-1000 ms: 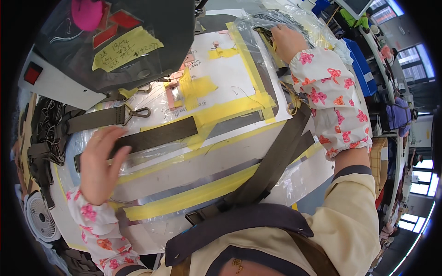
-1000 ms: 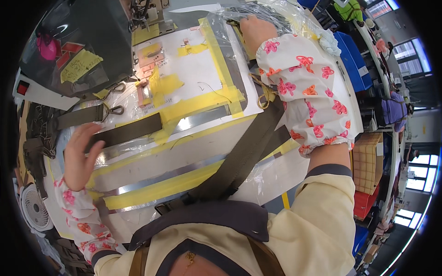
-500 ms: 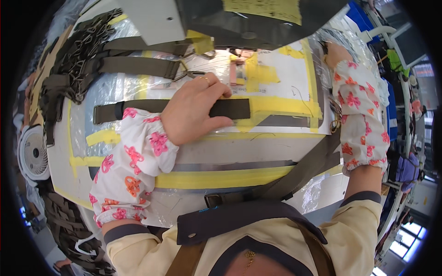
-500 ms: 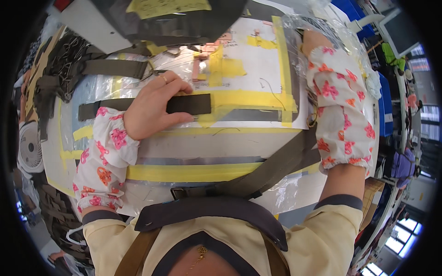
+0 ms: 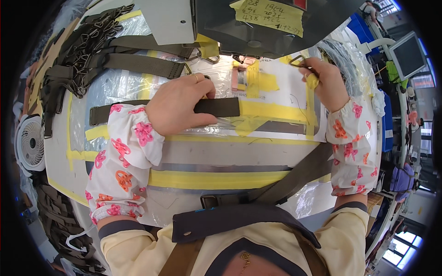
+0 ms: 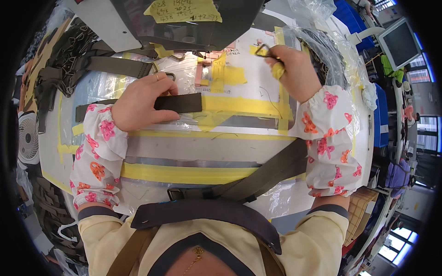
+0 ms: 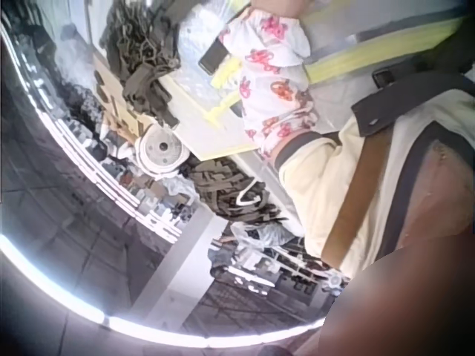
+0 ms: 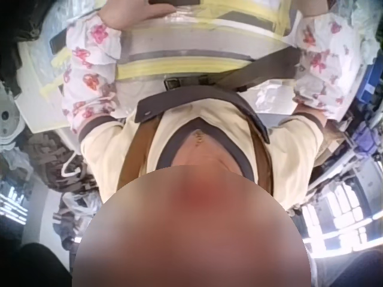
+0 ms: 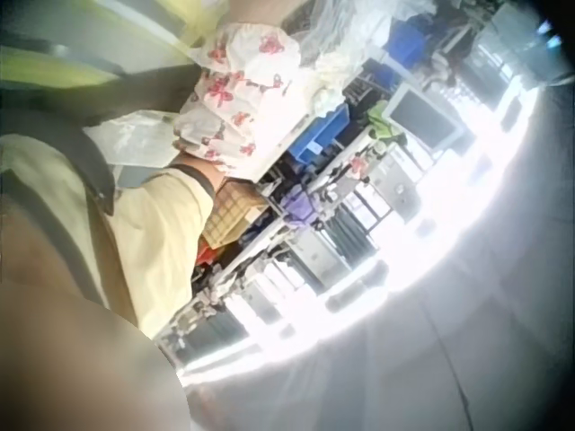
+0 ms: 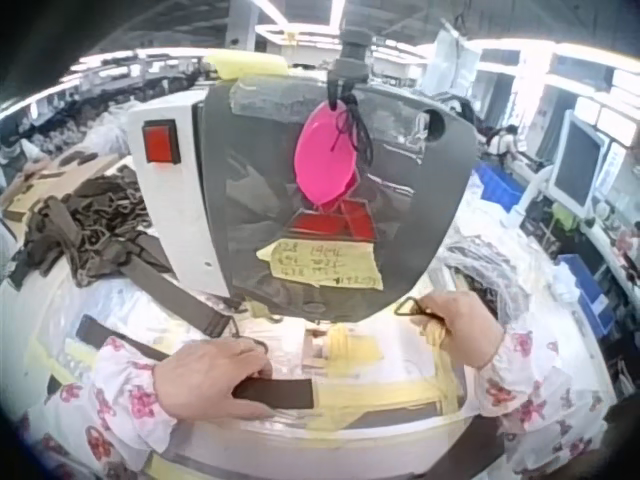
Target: Using an industrial sewing machine to assemble heavy nylon or leather straps.
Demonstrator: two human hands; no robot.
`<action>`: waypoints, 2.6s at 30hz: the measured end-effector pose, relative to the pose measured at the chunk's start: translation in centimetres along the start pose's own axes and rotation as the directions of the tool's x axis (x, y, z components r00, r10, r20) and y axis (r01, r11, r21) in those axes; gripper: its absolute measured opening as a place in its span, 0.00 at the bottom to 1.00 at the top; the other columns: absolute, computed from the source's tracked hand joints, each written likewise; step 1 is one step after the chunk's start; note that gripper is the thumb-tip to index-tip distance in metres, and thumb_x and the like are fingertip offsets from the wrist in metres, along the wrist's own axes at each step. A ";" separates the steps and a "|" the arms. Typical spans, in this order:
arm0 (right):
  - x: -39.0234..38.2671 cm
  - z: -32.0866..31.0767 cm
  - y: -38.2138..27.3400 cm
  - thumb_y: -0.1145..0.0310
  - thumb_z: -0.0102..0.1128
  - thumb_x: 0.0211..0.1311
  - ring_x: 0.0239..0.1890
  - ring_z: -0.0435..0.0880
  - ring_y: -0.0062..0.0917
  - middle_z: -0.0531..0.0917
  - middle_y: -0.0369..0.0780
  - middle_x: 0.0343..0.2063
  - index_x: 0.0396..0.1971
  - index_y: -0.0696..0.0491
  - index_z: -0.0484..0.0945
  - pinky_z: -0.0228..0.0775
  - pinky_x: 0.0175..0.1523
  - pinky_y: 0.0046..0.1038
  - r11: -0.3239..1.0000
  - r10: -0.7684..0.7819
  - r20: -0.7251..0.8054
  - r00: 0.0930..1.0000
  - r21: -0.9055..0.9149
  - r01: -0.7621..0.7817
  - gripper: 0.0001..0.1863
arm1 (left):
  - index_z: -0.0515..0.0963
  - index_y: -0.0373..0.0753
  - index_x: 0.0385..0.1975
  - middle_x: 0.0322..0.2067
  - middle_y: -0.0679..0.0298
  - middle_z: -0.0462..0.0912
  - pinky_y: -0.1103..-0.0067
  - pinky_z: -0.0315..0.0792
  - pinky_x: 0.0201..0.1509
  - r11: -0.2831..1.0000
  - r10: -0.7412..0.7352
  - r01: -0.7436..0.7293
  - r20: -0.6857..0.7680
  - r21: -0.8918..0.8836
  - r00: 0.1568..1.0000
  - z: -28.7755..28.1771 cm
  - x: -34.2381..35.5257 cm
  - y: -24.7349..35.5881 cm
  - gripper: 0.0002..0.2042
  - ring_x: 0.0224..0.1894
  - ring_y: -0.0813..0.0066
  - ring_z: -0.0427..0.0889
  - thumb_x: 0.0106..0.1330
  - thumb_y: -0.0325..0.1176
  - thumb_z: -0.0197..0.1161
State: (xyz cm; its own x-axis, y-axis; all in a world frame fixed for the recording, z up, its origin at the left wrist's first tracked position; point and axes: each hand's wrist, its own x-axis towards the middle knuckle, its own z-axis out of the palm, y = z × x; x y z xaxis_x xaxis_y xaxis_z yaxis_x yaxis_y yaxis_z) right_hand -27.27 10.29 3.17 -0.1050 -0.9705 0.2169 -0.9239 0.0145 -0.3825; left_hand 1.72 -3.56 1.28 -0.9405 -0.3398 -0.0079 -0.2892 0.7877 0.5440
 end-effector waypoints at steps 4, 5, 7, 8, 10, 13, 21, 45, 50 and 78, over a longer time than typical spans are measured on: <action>-0.2 1.8 -5.5 0.75 0.59 0.52 0.28 0.80 0.36 0.80 0.47 0.29 0.34 0.61 0.77 0.70 0.37 0.27 0.909 -0.003 0.094 0.996 0.414 -0.036 0.09 | 0.72 0.37 0.32 0.29 0.59 0.74 0.72 0.70 0.38 0.989 -0.140 0.141 0.010 -0.038 0.990 -2.5 -0.4 -0.7 0.15 0.34 0.60 0.75 0.45 0.32 0.65; 0.0 2.6 -6.0 0.76 0.59 0.52 0.28 0.80 0.31 0.81 0.47 0.28 0.35 0.62 0.77 0.71 0.37 0.25 0.868 0.031 0.131 0.991 0.488 -0.091 0.10 | 0.72 0.36 0.33 0.28 0.59 0.74 0.72 0.70 0.38 0.998 -0.041 0.038 -0.061 -0.058 0.997 -2.2 -0.1 -1.7 0.15 0.33 0.60 0.76 0.45 0.31 0.65; -0.1 4.4 -5.9 0.76 0.59 0.53 0.28 0.80 0.30 0.81 0.46 0.27 0.36 0.62 0.77 0.71 0.37 0.25 0.806 0.089 0.139 0.986 0.572 -0.153 0.10 | 0.72 0.35 0.34 0.30 0.56 0.76 0.72 0.71 0.39 0.988 0.146 -0.155 -0.220 -0.026 0.965 -1.1 0.6 -2.2 0.15 0.32 0.58 0.76 0.45 0.28 0.64; 0.0 5.0 -5.9 0.77 0.59 0.53 0.28 0.80 0.28 0.81 0.46 0.27 0.37 0.62 0.76 0.72 0.37 0.24 0.730 0.138 0.154 0.978 0.652 -0.205 0.11 | 0.72 0.35 0.34 0.30 0.56 0.76 0.72 0.71 0.39 0.987 0.152 -0.161 -0.221 -0.025 0.963 -0.9 0.9 -1.8 0.15 0.32 0.58 0.76 0.45 0.28 0.64; -0.3 5.8 -6.5 0.77 0.59 0.53 0.28 0.80 0.26 0.81 0.46 0.26 0.38 0.63 0.74 0.72 0.37 0.23 0.732 0.162 0.154 0.975 0.644 -0.223 0.11 | 0.72 0.34 0.33 0.30 0.54 0.77 0.70 0.71 0.39 0.987 0.012 -0.030 -0.112 -0.160 0.994 -0.7 0.7 -0.6 0.13 0.33 0.55 0.76 0.47 0.28 0.63; -0.6 6.6 -8.2 0.78 0.59 0.53 0.28 0.81 0.24 0.81 0.44 0.25 0.37 0.62 0.72 0.72 0.36 0.23 0.785 0.111 0.068 0.992 0.606 -0.129 0.11 | 0.74 0.36 0.31 0.23 0.53 0.77 0.69 0.70 0.32 0.991 -0.004 -0.017 -0.152 -0.136 0.988 -0.7 0.1 0.6 0.09 0.28 0.53 0.76 0.54 0.32 0.61; -1.7 7.1 -9.9 0.77 0.59 0.52 0.22 0.80 0.29 0.76 0.41 0.19 0.31 0.57 0.66 0.70 0.29 0.24 0.943 0.109 -0.170 0.979 0.329 -0.047 0.10 | 0.73 0.36 0.24 0.17 0.54 0.77 0.62 0.71 0.25 0.997 -0.055 0.065 -0.235 0.038 0.970 2.9 1.5 2.7 0.11 0.21 0.52 0.77 0.58 0.39 0.54; -2.3 7.2 -8.9 0.57 0.47 0.64 0.16 0.69 0.16 0.77 0.35 0.28 0.38 0.53 0.71 0.54 0.17 0.17 0.204 0.220 0.368 0.903 0.889 -0.411 0.14 | 0.73 0.37 0.28 0.22 0.58 0.78 0.66 0.71 0.28 0.947 -0.165 0.021 -0.431 -0.319 0.887 3.5 1.3 2.7 0.09 0.25 0.56 0.78 0.56 0.36 0.58; -2.3 7.4 -9.2 0.55 0.50 0.63 0.15 0.70 0.16 0.77 0.35 0.26 0.36 0.53 0.71 0.55 0.16 0.17 0.203 0.203 0.399 0.894 0.876 -0.437 0.15 | 0.76 0.38 0.26 0.22 0.57 0.79 0.66 0.72 0.32 0.904 0.012 -0.226 -0.509 -0.362 0.861 4.4 1.6 2.0 0.10 0.28 0.56 0.79 0.56 0.38 0.54; -2.7 7.6 -10.7 0.64 0.48 0.65 0.19 0.69 0.41 0.71 0.49 0.17 0.33 0.59 0.70 0.63 0.27 0.31 0.684 0.138 -0.052 0.989 0.727 -0.058 0.12 | 0.76 0.32 0.30 0.18 0.60 0.74 0.82 0.66 0.25 0.762 -0.070 -0.015 -0.105 -0.647 0.992 1.5 0.3 2.5 0.08 0.20 0.78 0.69 0.62 0.31 0.57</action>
State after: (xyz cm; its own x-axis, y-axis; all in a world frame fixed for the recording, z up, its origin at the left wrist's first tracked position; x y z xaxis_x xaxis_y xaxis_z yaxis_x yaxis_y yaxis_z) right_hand -14.26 10.97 -0.14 -0.2506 -0.9454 0.2082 -0.3587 -0.1090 -0.9271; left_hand 0.39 -0.92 1.43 -0.8940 -0.4460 0.0421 -0.0910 0.2729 0.9577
